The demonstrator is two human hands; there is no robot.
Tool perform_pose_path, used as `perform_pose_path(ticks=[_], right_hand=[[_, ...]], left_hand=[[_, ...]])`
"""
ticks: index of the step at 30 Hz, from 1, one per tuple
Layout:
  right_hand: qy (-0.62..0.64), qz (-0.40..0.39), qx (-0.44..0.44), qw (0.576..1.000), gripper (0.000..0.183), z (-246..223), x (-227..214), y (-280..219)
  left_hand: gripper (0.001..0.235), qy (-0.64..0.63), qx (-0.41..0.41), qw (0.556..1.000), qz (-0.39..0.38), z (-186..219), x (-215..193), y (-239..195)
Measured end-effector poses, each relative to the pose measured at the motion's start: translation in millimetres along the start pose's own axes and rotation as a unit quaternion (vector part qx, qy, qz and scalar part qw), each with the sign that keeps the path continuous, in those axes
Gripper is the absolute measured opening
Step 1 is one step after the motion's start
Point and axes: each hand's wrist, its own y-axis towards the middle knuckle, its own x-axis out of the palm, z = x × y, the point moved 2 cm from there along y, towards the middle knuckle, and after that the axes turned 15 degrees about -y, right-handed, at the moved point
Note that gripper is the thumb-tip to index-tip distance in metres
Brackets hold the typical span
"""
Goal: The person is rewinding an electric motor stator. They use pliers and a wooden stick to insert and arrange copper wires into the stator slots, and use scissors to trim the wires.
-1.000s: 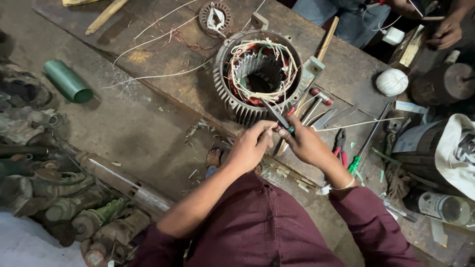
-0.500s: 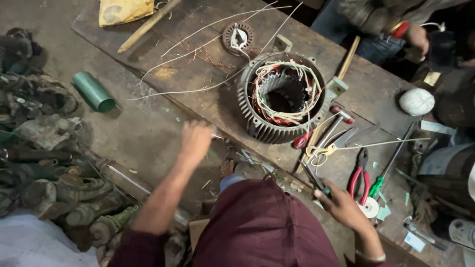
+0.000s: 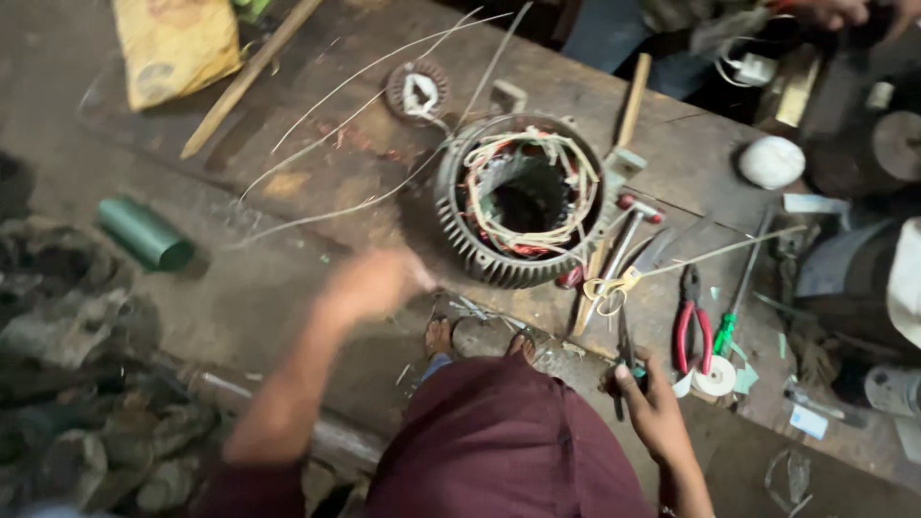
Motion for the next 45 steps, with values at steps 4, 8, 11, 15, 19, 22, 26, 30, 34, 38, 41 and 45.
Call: perform_pose_path(ticks=[4, 8, 11, 15, 19, 22, 26, 30, 34, 38, 41, 45], right_hand=[[0.19, 0.051, -0.01, 0.98, 0.05, -15.8, 11.0, -9.3], [0.044, 0.055, -0.265, 0.962, 0.065, -41.0, -11.9, 6.0], [-0.234, 0.327, -0.197, 0.894, 0.041, -22.8, -44.5, 29.2], [-0.537, 0.402, -0.127, 0.731, 0.052, 41.2, -52.7, 72.0], [-0.622, 0.391, -0.072, 0.674, 0.016, 98.4, -53.0, 111.7], [-0.576, 0.382, -0.079, 0.718, 0.022, 106.4, -70.0, 125.0], [-0.449, 0.348, -0.051, 0.821, 0.025, 97.1, -86.5, 117.9], [-0.487, 0.235, -0.031, 0.841, 0.059, 78.4, -66.4, 109.1], [-0.464, 0.303, -0.014, 0.832, 0.062, 75.5, -28.1, 115.5], [-0.457, 0.36, 0.014, 0.813, 0.047, 70.9, -20.2, 110.2], [-0.176, 0.319, 0.116, 0.924, 0.042, 57.4, -23.0, 83.1], [0.05, 0.245, 0.083, 0.965, 0.037, 16.2, 8.9, 9.3]], left_hand=[[0.035, -0.265, 0.187, 0.934, -0.149, 99.1, 97.0, -9.1], [0.038, -0.572, 0.197, 0.754, -0.254, 143.6, 132.0, -15.6], [0.039, -0.682, 0.168, 0.673, -0.23, 138.2, 121.4, -26.9], [0.045, -0.267, 0.055, 0.962, -0.016, 104.6, 93.7, -40.1], [0.041, -0.23, 0.107, 0.967, 0.015, 96.9, 74.4, -51.0], [0.035, -0.158, 0.139, 0.977, 0.014, 100.4, 58.1, -42.3], [0.031, -0.132, 0.145, 0.98, -0.012, 94.9, 44.4, -36.2], [0.028, -0.125, 0.183, 0.975, -0.031, 99.6, 32.7, -20.6], [0.027, -0.075, 0.189, 0.978, -0.042, 99.7, 33.7, -6.7], [0.024, -0.018, 0.245, 0.969, -0.025, 105.6, 34.8, 6.7], [0.028, 0.001, 0.263, 0.965, -0.007, 112.2, 27.3, 11.1], [0.028, 0.03, 0.219, 0.975, -0.037, 113.7, 21.5, 18.1]])
